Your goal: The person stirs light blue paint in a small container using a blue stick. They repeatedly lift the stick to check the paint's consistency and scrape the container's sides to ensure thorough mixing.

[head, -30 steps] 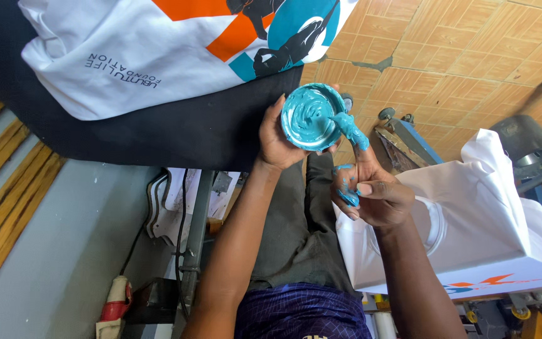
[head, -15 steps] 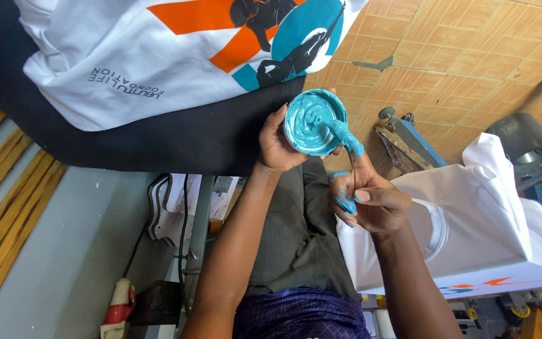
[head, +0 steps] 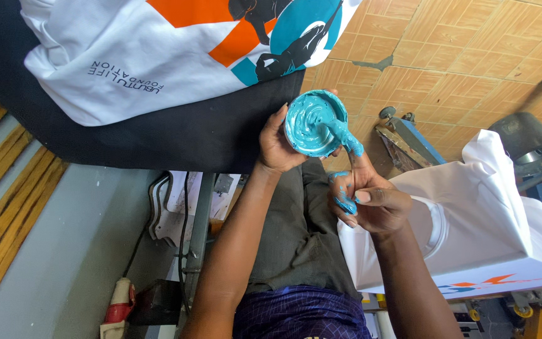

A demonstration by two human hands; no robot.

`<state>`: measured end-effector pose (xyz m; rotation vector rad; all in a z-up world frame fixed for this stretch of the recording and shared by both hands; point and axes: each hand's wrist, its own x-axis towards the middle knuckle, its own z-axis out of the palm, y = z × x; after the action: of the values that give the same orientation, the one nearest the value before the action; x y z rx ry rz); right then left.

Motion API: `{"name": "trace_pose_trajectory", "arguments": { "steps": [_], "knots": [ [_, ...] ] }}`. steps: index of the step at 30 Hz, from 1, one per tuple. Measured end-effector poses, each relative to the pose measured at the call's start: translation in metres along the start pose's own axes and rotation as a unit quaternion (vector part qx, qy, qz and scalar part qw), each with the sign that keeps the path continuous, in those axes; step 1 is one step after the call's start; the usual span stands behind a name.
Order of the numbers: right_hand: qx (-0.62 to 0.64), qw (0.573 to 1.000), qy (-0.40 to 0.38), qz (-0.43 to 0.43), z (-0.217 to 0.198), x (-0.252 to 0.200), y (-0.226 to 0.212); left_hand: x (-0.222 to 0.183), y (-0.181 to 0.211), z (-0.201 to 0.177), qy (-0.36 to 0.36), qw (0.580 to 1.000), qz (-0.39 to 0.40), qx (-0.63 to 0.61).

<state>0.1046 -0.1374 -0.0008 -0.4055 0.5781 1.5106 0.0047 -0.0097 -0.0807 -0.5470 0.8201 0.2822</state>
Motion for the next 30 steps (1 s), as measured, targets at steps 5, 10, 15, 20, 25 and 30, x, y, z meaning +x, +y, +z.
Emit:
{"name": "trace_pose_trajectory", "arguments": {
  "steps": [5, 10, 15, 20, 25, 30],
  "knots": [
    [-0.004, 1.000, -0.012, 0.003, -0.002, -0.002, -0.002, 0.003, 0.002, -0.009, -0.011, 1.000, -0.008, 0.001],
    [-0.005, 1.000, -0.013, 0.000, -0.001, -0.003, -0.002, 0.000, 0.003, 0.003, -0.023, 1.000, -0.009, 0.001],
    [-0.004, 1.000, -0.020, 0.005, -0.001, -0.002, -0.003, -0.002, 0.006, 0.015, -0.063, 0.998, -0.024, -0.005],
    [-0.005, 1.000, -0.018, 0.006, 0.001, 0.000, -0.002, 0.002, 0.016, 0.009, -0.112, 0.991, -0.068, -0.006],
    [-0.011, 1.000, -0.007, 0.010, 0.001, -0.001, -0.001, -0.001, 0.018, 0.029, -0.082, 0.995, -0.059, 0.012],
    [-0.087, 0.996, 0.017, 0.012, -0.006, -0.004, 0.005, -0.014, 0.010, 0.055, -0.021, 1.000, -0.014, -0.014]
  ]
}}
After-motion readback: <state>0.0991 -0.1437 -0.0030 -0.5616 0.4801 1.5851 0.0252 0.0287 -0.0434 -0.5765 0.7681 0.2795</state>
